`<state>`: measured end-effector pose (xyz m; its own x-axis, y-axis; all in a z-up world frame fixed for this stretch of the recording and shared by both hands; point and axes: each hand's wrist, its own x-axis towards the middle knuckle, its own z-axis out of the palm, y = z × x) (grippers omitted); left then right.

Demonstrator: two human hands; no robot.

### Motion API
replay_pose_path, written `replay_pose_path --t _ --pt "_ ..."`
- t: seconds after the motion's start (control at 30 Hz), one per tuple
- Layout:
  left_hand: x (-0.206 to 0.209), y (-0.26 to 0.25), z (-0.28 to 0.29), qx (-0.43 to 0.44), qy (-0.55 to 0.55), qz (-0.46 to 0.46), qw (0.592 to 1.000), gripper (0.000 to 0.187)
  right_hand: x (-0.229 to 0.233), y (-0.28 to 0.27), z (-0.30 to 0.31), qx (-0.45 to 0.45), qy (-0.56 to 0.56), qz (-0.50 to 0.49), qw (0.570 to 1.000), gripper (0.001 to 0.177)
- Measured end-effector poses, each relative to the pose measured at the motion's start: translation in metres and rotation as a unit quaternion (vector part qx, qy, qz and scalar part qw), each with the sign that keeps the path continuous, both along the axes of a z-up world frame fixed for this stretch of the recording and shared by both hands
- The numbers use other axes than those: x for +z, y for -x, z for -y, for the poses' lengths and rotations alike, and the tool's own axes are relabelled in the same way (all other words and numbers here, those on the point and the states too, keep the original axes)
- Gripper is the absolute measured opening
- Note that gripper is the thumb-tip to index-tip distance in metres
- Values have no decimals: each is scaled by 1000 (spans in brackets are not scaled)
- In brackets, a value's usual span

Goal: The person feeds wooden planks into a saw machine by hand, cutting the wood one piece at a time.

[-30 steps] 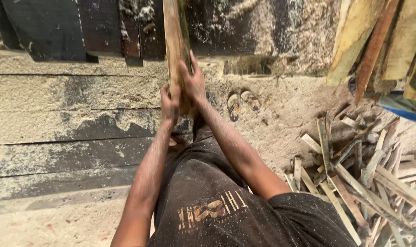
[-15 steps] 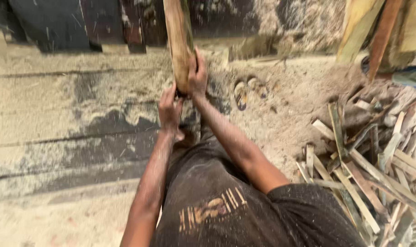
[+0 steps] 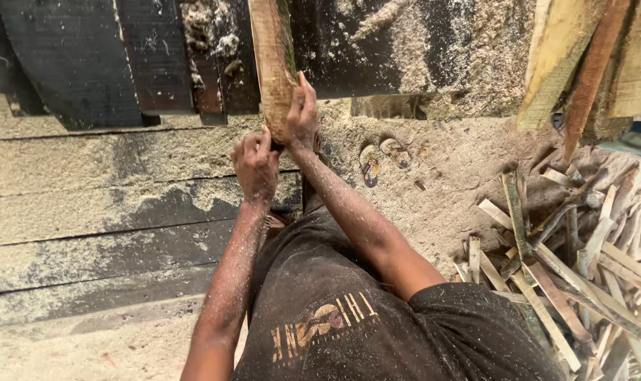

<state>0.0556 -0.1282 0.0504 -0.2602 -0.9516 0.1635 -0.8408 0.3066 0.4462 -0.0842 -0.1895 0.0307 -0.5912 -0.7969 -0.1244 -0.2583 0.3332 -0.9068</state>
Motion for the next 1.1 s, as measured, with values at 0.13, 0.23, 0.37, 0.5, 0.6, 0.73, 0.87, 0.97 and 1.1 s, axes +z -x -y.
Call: replay_pose_path --t 0.13,0.23,0.37,0.5,0.6,0.73,0.87,0.97,1.1 --pt "-3 11 40 2 23 21 1000 57 -7 9 47 -9 23 8 1000 66" --pt "-8 18 77 4 25 22 999 60 -16 15 78 -26 17 17 999 66" --pt "-12 27 118 16 93 66 993 59 -47 25 124 -50 5 10 999 63" --pt "-8 34 149 14 133 97 986 35 -98 24 165 -46 35 -27 998 62" --pt "14 41 130 53 157 33 986 30 -89 36 141 -26 93 -81 992 62" --pt "30 20 48 -48 93 -48 993 49 -54 71 1 151 -40 -195 968 55" --pt "-21 -26 -57 -124 -88 -1 988 32 -18 159 -108 268 -153 -193 931 44" --pt "-57 -76 -148 -104 -324 24 940 21 -28 266 -155 36 -337 -78 938 30" --pt "-44 -98 -223 -130 -502 90 850 55 -47 460 -206 -246 -39 -170 953 35"
